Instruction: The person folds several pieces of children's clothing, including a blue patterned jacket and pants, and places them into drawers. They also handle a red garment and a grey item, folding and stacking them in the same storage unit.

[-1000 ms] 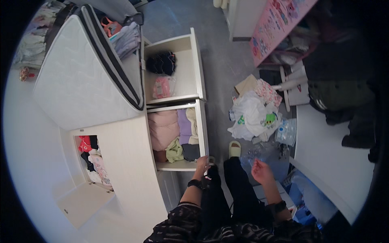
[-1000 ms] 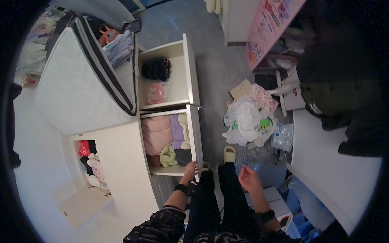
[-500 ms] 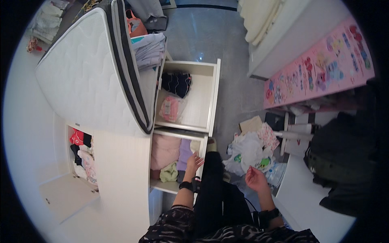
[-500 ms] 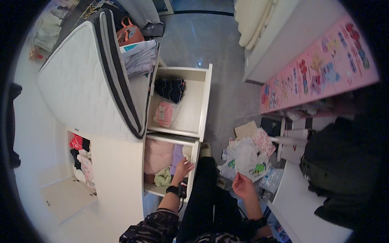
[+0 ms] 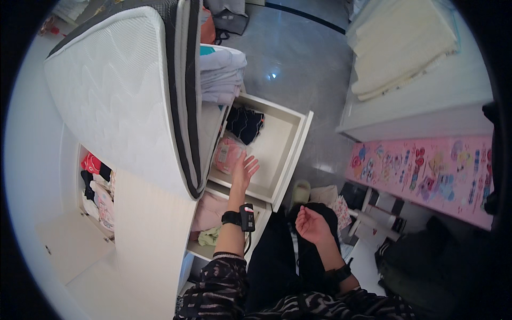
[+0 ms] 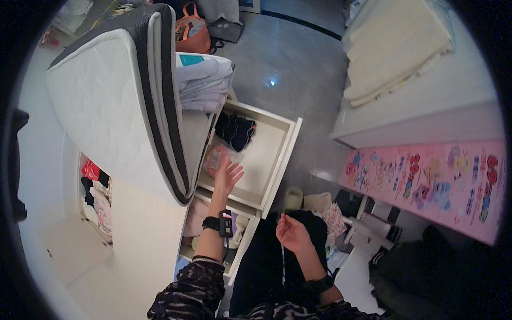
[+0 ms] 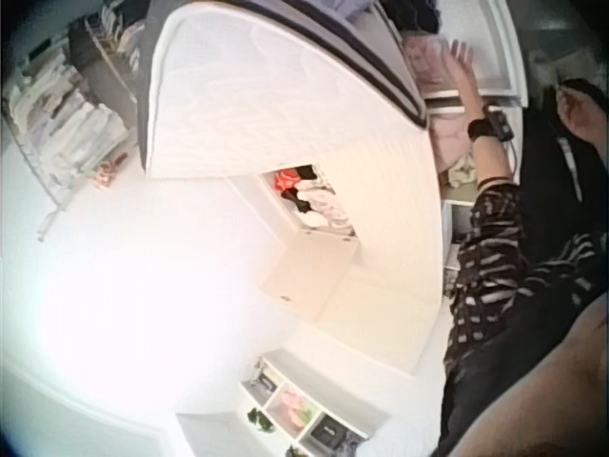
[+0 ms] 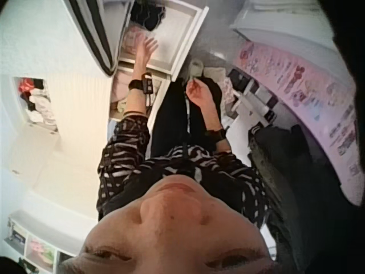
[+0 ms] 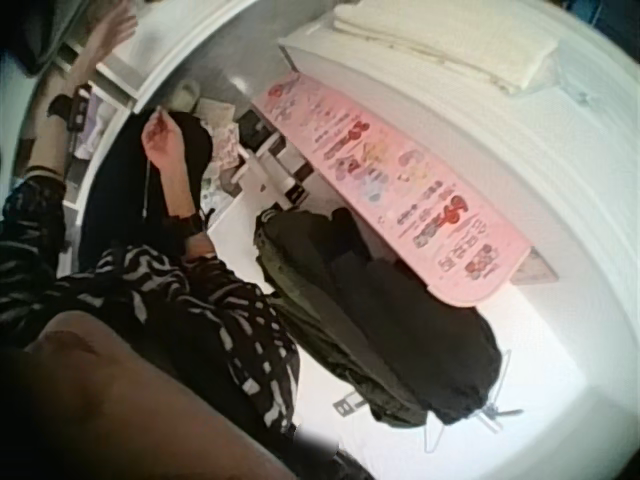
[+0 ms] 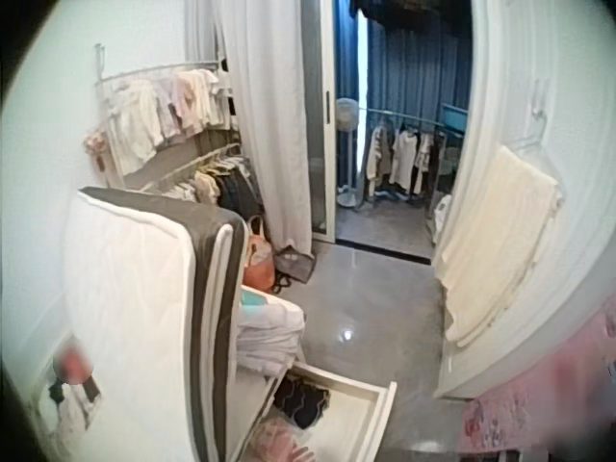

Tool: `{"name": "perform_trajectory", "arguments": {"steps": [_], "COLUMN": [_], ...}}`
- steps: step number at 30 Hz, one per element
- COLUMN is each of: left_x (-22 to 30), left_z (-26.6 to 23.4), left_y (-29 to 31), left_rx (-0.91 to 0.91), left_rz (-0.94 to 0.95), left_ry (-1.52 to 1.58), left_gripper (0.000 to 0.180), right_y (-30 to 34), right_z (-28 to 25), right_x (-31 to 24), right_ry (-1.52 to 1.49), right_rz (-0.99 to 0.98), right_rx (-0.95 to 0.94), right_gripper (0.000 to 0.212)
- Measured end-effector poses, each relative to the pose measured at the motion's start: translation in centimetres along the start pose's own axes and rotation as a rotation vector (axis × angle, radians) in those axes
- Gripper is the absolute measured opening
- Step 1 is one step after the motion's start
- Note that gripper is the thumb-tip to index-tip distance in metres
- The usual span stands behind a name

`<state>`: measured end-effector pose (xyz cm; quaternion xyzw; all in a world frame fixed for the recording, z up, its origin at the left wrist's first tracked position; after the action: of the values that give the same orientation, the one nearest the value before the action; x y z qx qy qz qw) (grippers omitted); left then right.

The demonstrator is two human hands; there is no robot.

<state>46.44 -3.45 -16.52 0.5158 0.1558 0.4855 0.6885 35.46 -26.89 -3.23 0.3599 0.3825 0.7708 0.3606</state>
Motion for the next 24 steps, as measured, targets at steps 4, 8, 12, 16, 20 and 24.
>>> {"name": "perform_trajectory", "arguments": {"steps": [4,8,12,16,20,24], "left_x": [7.9,15.9,22.4,23.2,23.4,23.3], "left_z": [4.0,1.8,0.8,0.9,1.1,2.0], "left_y": [-4.6,-9.8,-13.3,-15.3,-14.9,-14.6], "left_rx": [0.074,0.412,0.441,0.414,0.414,0.245], "left_rz": [0.173,0.227,0.429,0.317,0.285,0.232], "left_ry": [0.009,-0.051,0.140,0.347,0.327,0.354], "left_gripper": [0.071,0.073,0.070,0.066,0.056,0.042], "right_y": [-4.4,-8.7,-9.3,-9.7,-11.2,-12.6], "right_z": [2.6,6.1,11.0,12.5,13.7,15.8], "right_x": [-2.1,-4.8,-9.4,-15.6,-19.2,-17.8], "right_ry": [0.074,0.188,0.315,0.348,0.370,0.446], "right_rz": [0.089,0.158,0.173,0.086,-0.002,0.130], "right_rx": [0.081,0.201,0.087,0.281,0.360,0.255], "right_gripper": [0.012,0.013,0.011,0.011,0.011,0.012]}}
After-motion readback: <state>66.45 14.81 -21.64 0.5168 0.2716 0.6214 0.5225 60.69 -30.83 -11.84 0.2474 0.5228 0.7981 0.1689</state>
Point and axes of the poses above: each hand's wrist, its own y-axis away from the middle knuckle, its own z-axis out of the palm, x = y × z, the point moved 8 cm from there along -y, towards the middle knuckle, and after that the axes turned 10 degrees about -z, right-handed, at the moved point
